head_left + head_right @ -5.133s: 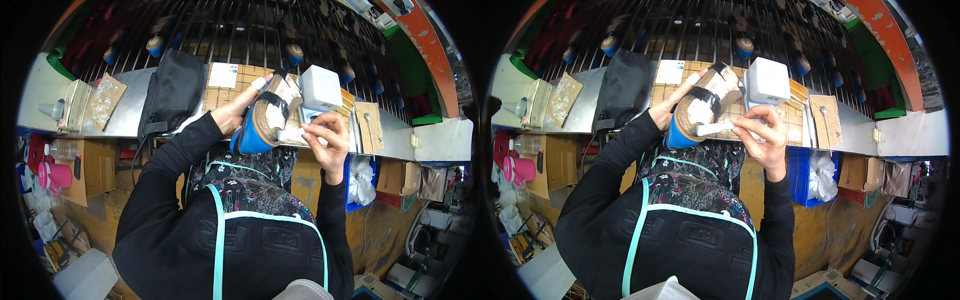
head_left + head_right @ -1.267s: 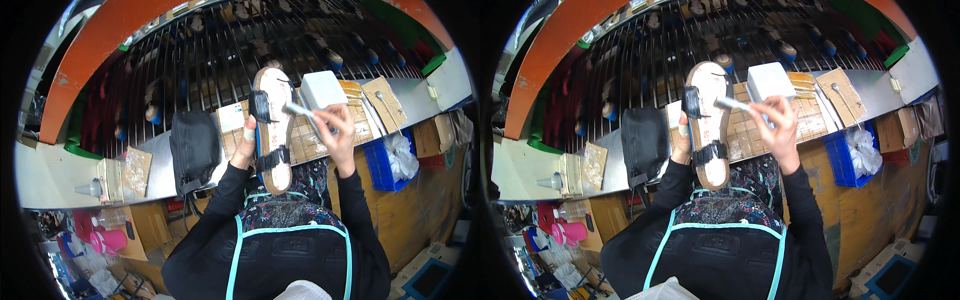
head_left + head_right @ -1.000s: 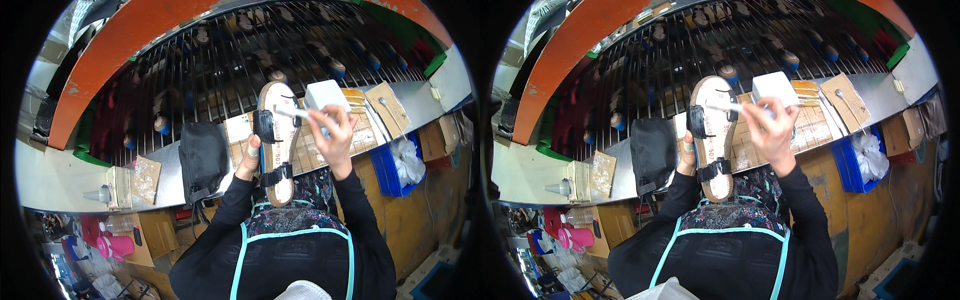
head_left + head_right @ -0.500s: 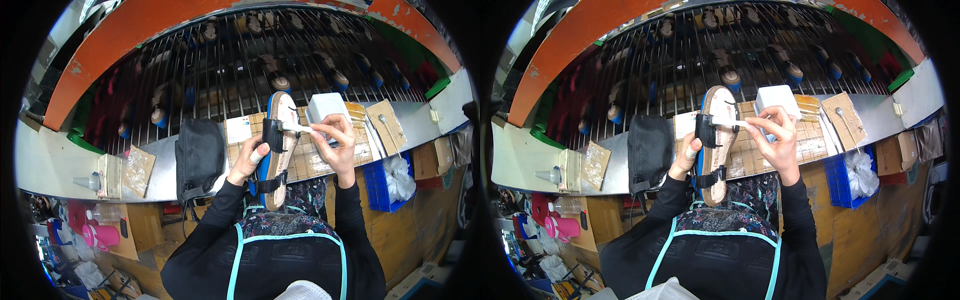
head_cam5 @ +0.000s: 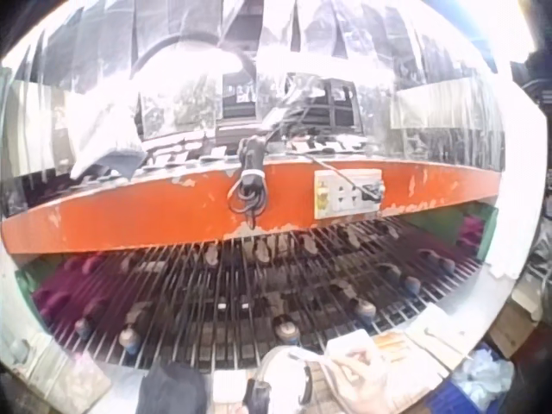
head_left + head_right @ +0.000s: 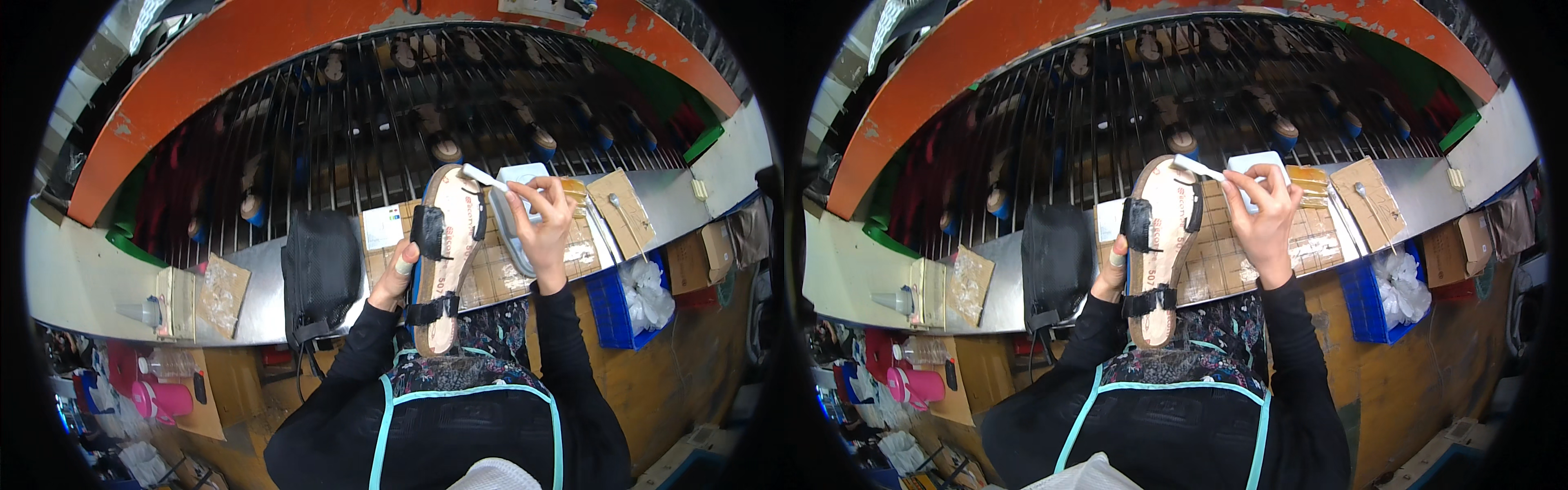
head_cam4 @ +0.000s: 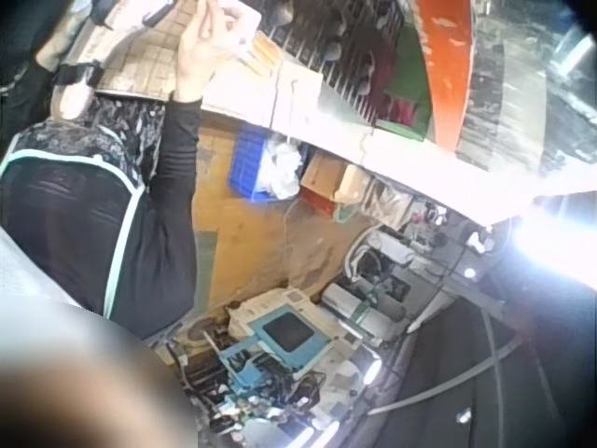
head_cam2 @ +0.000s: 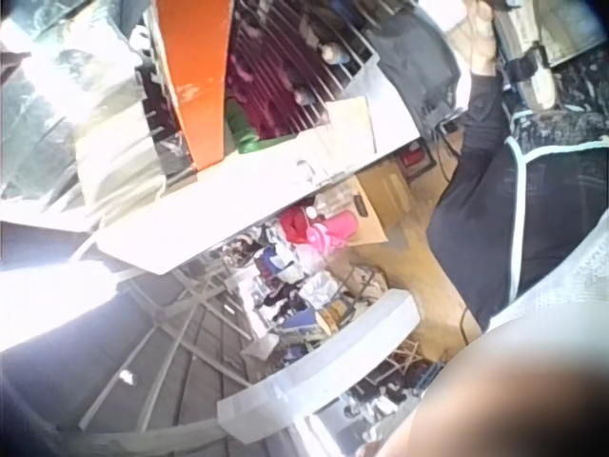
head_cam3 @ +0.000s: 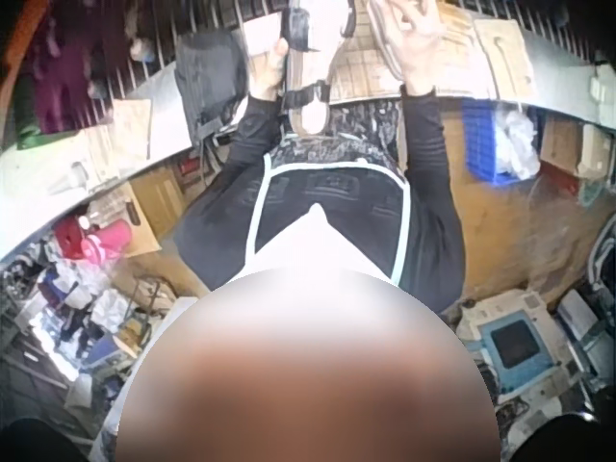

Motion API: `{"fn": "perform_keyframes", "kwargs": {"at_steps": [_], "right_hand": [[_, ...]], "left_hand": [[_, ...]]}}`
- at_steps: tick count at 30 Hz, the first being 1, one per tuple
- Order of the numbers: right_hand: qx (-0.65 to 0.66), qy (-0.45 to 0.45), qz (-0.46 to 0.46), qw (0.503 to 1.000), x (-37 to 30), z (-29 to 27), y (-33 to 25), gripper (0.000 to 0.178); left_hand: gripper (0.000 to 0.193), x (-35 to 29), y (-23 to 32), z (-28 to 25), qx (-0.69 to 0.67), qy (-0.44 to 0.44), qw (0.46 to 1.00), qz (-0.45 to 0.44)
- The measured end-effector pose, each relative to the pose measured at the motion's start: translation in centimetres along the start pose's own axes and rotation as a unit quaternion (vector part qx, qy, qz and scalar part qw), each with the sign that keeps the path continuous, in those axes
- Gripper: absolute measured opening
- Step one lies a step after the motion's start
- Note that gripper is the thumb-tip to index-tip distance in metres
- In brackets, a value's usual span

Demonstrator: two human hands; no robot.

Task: The person repeatedly applies glue to the sole and strap of a blue sandal using a small brush. They rotate the sandal to reach different areas and dip the brush into a container between applications.

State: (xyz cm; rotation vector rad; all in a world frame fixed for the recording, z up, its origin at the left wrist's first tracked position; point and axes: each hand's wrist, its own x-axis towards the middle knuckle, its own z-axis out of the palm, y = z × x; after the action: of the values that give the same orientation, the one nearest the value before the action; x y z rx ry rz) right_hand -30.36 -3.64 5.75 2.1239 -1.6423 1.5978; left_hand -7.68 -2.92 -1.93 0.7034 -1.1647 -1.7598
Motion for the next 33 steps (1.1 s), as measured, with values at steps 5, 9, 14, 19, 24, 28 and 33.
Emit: {"fn": "perform_keyframes", "kwargs": {"at_steps": [5,9,14,19,24,28,33], "right_hand": [[-0.056,-0.001,-0.060,0.997,-3.2,0.1,-1.3,0.014],[0.302,-0.175,0.060,0.935,-4.7,-1.2,-0.5,0.016],[0.399,-0.115,0.189,0.890,-7.6,-1.8,0.7,0.016],[0.450,-0.100,0.272,0.845,-9.9,-3.6,2.2,0.014],[0.451,-0.070,0.251,0.854,-10.5,-4.5,3.3,0.014],[0.455,-0.058,0.241,0.855,-10.4,-4.7,3.6,0.013],[0.456,-0.076,0.248,0.851,-10.2,-4.5,3.5,0.012]], "left_hand": [[0.104,0.5,-0.8,-0.9,-0.148,0.032,0.988,0.007],[0.091,1.9,-1.1,-3.3,-0.365,-0.004,0.931,-0.016],[0.069,3.6,-2.3,-5.3,-0.436,0.006,0.900,-0.014],[0.079,8.1,-2.0,-9.9,-0.536,0.153,0.830,0.004],[0.081,12.9,-1.2,-15.5,-0.431,0.385,0.815,0.034],[0.055,15.1,-1.5,-19.9,-0.378,0.502,0.766,0.136],[0.035,16.5,-2.5,-23.3,-0.402,0.598,0.665,0.195]]}}
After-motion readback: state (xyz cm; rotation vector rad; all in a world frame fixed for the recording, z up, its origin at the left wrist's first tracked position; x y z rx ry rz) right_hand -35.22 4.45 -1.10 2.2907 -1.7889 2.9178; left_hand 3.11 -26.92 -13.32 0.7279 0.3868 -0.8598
